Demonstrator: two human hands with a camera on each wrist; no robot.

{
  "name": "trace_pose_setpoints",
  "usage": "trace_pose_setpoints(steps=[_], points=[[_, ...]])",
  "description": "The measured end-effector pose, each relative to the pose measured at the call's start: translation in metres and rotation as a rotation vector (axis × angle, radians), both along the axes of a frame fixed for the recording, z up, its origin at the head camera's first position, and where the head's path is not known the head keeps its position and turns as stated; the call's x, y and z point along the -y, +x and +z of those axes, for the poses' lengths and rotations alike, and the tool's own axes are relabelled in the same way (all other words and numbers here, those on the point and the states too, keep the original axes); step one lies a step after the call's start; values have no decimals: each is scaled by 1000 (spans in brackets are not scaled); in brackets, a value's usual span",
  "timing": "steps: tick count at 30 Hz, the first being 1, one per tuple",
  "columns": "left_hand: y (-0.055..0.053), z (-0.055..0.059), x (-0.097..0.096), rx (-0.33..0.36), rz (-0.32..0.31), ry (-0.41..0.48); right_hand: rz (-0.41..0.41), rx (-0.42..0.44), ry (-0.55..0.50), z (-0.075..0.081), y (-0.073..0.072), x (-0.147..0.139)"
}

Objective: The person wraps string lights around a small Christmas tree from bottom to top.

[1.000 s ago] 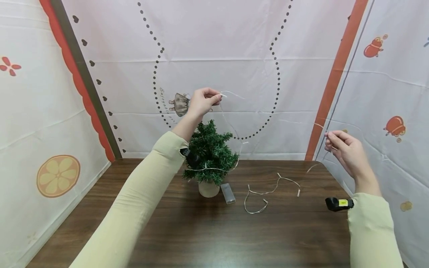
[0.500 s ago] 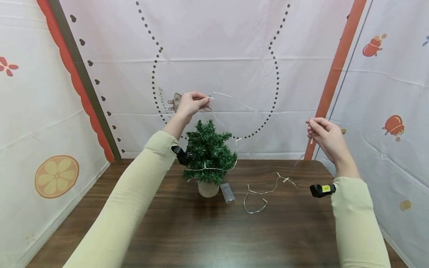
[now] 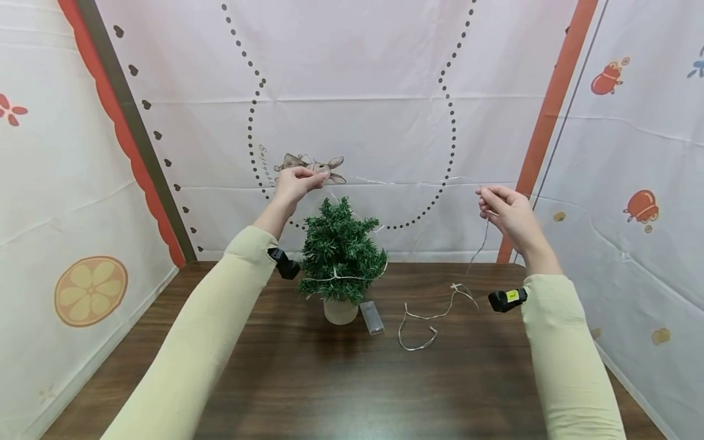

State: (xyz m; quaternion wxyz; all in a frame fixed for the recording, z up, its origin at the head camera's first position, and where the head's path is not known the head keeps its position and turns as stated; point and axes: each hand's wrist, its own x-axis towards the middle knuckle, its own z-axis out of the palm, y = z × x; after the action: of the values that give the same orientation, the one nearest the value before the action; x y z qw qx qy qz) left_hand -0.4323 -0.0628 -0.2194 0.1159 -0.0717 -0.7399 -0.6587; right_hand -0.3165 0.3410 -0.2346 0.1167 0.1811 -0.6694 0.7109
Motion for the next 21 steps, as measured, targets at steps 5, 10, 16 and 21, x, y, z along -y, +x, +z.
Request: trace_pose_setpoints(steps=[5,10,16,21], points=[[-3,-8,14,-22,-29,27,-18,13,25,4,-1,11],[-4,-14,29,-18,-89,61,-3,3,25,10,-2,24],[-6,-21,45,13,-179,149,13,-6,33,19,-4,38],[-4,-24,54,10,-200,222,23,-19,37,26,-4,47]])
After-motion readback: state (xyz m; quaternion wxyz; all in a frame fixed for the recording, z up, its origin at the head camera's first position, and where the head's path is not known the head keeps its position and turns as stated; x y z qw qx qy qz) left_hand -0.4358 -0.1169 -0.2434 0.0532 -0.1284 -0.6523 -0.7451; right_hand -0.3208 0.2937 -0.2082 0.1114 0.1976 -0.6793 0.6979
